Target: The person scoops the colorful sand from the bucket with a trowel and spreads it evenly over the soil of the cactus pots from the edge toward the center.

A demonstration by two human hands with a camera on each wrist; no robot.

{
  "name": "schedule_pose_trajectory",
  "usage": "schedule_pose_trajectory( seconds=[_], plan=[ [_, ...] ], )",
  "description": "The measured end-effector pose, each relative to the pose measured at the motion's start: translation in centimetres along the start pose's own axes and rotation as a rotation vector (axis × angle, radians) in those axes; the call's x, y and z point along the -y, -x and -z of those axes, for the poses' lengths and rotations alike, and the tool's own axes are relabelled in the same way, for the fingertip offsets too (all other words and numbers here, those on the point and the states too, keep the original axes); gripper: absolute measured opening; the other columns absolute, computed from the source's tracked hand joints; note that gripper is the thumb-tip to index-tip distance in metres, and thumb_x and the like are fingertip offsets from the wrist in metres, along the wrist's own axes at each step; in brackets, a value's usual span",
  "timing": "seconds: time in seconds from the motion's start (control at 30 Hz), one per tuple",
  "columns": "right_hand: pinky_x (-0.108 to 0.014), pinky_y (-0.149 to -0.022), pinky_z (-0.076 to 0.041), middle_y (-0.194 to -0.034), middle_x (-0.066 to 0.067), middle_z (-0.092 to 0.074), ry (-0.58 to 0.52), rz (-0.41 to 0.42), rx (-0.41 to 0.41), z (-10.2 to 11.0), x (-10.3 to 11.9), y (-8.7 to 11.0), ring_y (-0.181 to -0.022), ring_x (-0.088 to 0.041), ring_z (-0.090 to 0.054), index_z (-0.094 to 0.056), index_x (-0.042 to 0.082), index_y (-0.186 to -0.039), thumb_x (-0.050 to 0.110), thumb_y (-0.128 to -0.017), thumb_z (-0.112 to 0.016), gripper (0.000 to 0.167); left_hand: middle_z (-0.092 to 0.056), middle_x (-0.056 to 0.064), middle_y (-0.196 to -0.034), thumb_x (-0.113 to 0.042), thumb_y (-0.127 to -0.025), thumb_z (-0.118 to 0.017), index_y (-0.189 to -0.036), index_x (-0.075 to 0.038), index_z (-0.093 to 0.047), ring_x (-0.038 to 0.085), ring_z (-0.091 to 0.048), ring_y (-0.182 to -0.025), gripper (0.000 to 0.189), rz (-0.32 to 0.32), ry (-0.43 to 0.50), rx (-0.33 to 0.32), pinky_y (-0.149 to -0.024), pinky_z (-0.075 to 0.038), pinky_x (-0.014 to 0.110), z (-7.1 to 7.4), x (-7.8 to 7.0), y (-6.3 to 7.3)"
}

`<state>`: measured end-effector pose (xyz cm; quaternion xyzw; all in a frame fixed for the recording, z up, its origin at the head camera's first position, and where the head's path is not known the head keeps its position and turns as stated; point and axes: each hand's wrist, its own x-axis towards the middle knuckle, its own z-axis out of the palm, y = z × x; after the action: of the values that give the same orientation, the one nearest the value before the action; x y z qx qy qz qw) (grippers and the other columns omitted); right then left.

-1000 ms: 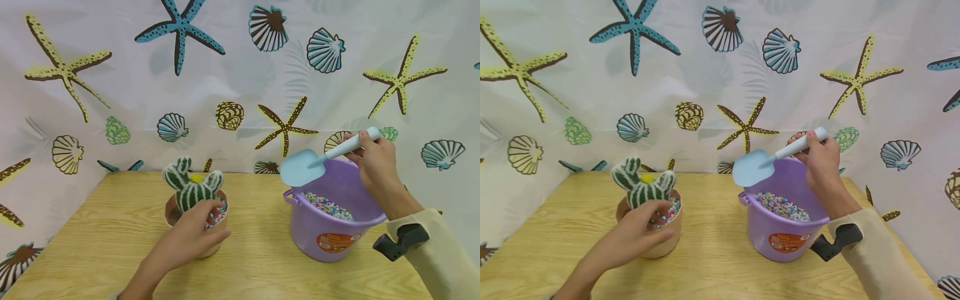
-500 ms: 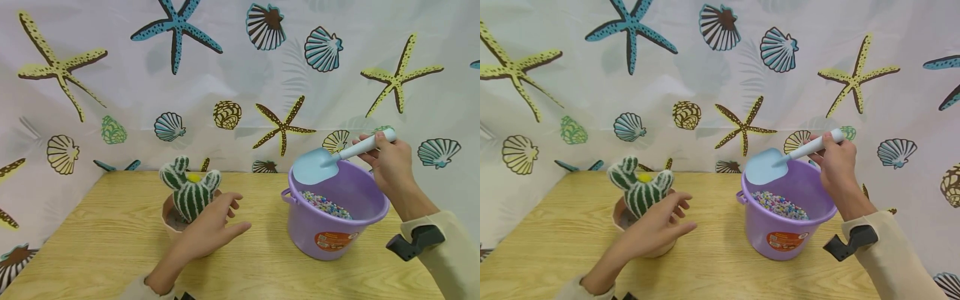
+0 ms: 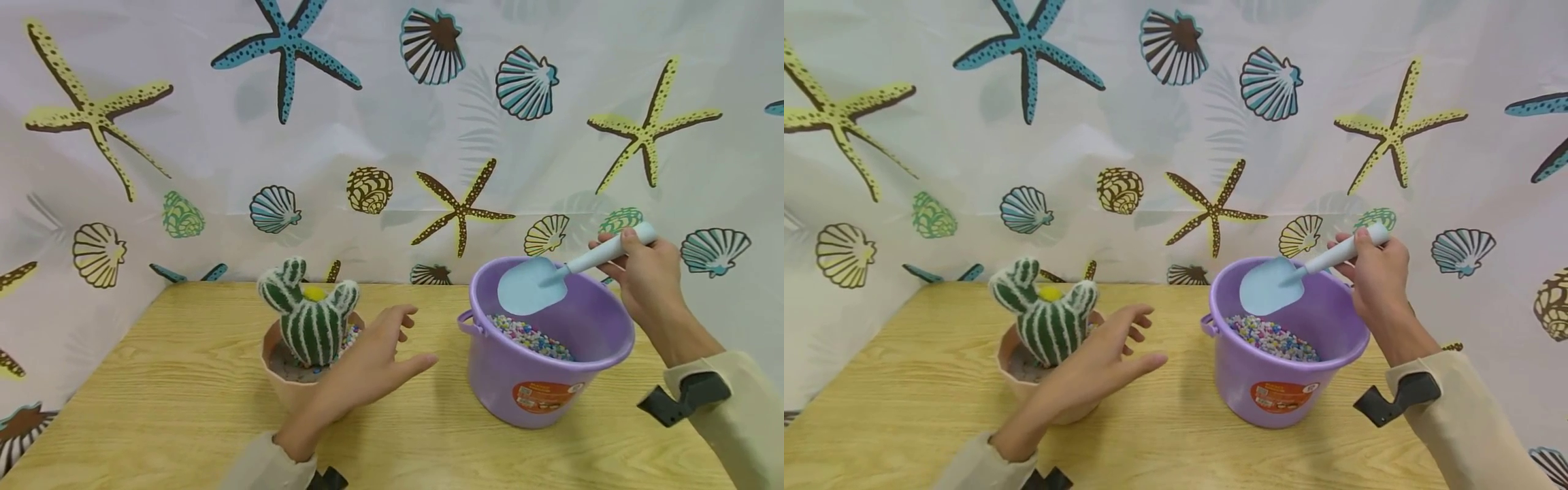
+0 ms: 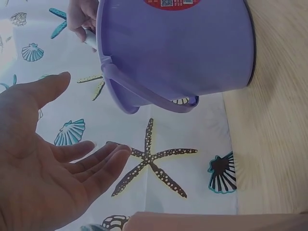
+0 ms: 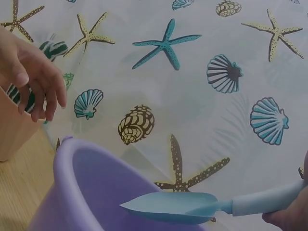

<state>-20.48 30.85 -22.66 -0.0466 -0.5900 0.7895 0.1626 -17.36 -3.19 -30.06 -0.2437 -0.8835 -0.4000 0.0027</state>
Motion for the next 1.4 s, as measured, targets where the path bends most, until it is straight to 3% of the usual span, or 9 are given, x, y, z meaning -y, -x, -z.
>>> schedule_pose_trajectory(
  seconds=[0.27, 0.53, 0.6, 0.8, 1.03, 1.13, 1.23, 1.3, 1.4],
  plan=[
    [-0.017, -0.071, -0.055, -0.098, 0.001, -0.056, 0.15, 0.044, 0.002, 0.5, -1.3, -0.6, -0.085, -0.004, -0.064, -0.041, 0.011, -0.11, 0.023, -0.102, -0.039, 0.015, -0.048, 0.017, -0.134, -0.037, -0.09, -0.064, -0.145, -0.004, -0.033, 0.032, -0.052, -0.118, 0.071, -0.064, 0.052, 0.026, -0.094, -0.047, 0.047, -0.6, -0.3, -1.3],
    [-0.012, -0.066, -0.053, -0.085, 0.009, -0.06, 0.263, 0.073, -0.056, 0.5, -2.0, -1.4, -0.081, -0.001, -0.061, -0.043, 0.012, -0.102, 0.019, -0.102, -0.039, 0.008, -0.042, 0.018, -0.14, -0.036, -0.09, -0.065, -0.146, -0.005, -0.031, 0.034, -0.048, -0.123, 0.073, -0.102, 0.065, 0.045, -0.098, -0.045, 0.046, -1.1, -1.2, -2.4],
    [-0.01, -0.066, -0.052, -0.084, 0.011, -0.059, 0.341, 0.082, -0.073, 0.4, -2.1, -1.5, -0.081, 0.0, -0.059, -0.043, 0.014, -0.101, 0.018, -0.102, -0.038, 0.007, -0.04, 0.018, -0.141, -0.037, -0.089, -0.065, -0.146, -0.005, -0.03, 0.034, -0.048, -0.123, 0.074, -0.113, 0.074, 0.048, -0.098, -0.045, 0.046, -1.3, -1.4, -2.9],
    [-0.009, -0.069, -0.049, -0.083, 0.019, -0.055, 0.673, 0.108, -0.101, 0.1, -3.0, -1.7, -0.085, 0.005, -0.054, -0.043, 0.007, -0.114, 0.022, -0.103, -0.034, 0.02, -0.036, 0.018, -0.145, -0.041, -0.088, -0.065, -0.146, -0.004, -0.029, 0.033, -0.046, -0.126, 0.078, -0.113, 0.086, 0.055, -0.101, -0.043, 0.047, -2.1, -1.6, -4.1],
    [-0.011, -0.073, -0.046, -0.082, 0.021, -0.055, 0.791, 0.146, -0.119, 0.0, -3.4, -1.8, -0.084, 0.006, -0.053, -0.041, -0.004, -0.124, 0.023, -0.102, -0.037, 0.036, -0.037, 0.017, -0.145, -0.043, -0.085, -0.068, -0.147, -0.007, -0.03, 0.03, -0.047, -0.123, 0.081, -0.091, 0.051, 0.054, -0.098, -0.044, 0.048, -2.4, -1.6, -5.1],
    [-0.017, -0.081, -0.043, -0.09, 0.012, -0.061, 0.885, 0.162, -0.134, 0.0, -3.6, -1.8, -0.095, -0.004, -0.056, -0.042, -0.005, -0.126, 0.024, -0.1, -0.037, 0.038, -0.038, 0.016, -0.145, -0.044, -0.083, -0.07, -0.146, -0.008, -0.031, 0.03, -0.046, -0.125, 0.082, -0.083, 0.051, 0.06, -0.1, -0.043, 0.049, -2.6, -1.6, -5.6],
    [-0.024, -0.086, -0.041, -0.106, -0.009, -0.066, 0.955, 0.182, -0.125, -0.1, -4.0, -1.8, -0.109, -0.018, -0.055, -0.042, -0.006, -0.126, 0.023, -0.1, -0.038, 0.039, -0.035, 0.016, -0.147, -0.044, -0.082, -0.071, -0.147, -0.008, -0.03, 0.031, -0.04, -0.132, 0.085, -0.069, 0.067, 0.075, -0.105, -0.038, 0.051, -2.8, -1.6, -5.9],
    [-0.026, -0.086, -0.04, -0.116, -0.02, -0.063, 0.964, 0.193, -0.113, -0.3, -4.3, -1.8, -0.113, -0.025, -0.054, -0.043, -0.007, -0.126, 0.021, -0.1, -0.038, 0.039, -0.033, 0.015, -0.149, -0.044, -0.082, -0.071, -0.148, -0.008, -0.029, 0.031, -0.036, -0.136, 0.086, -0.069, 0.077, 0.087, -0.108, -0.035, 0.052, -3.0, -1.6, -6.0],
    [-0.026, -0.085, -0.04, -0.12, -0.025, -0.061, 0.957, 0.203, -0.105, -0.5, -4.5, -1.9, -0.112, -0.027, -0.053, -0.043, -0.007, -0.126, 0.021, -0.1, -0.039, 0.038, -0.031, 0.015, -0.15, -0.043, -0.082, -0.071, -0.149, -0.008, -0.028, 0.03, -0.032, -0.139, 0.087, -0.084, 0.089, 0.097, -0.11, -0.032, 0.052, -3.3, -1.5, -6.1]
  ],
)
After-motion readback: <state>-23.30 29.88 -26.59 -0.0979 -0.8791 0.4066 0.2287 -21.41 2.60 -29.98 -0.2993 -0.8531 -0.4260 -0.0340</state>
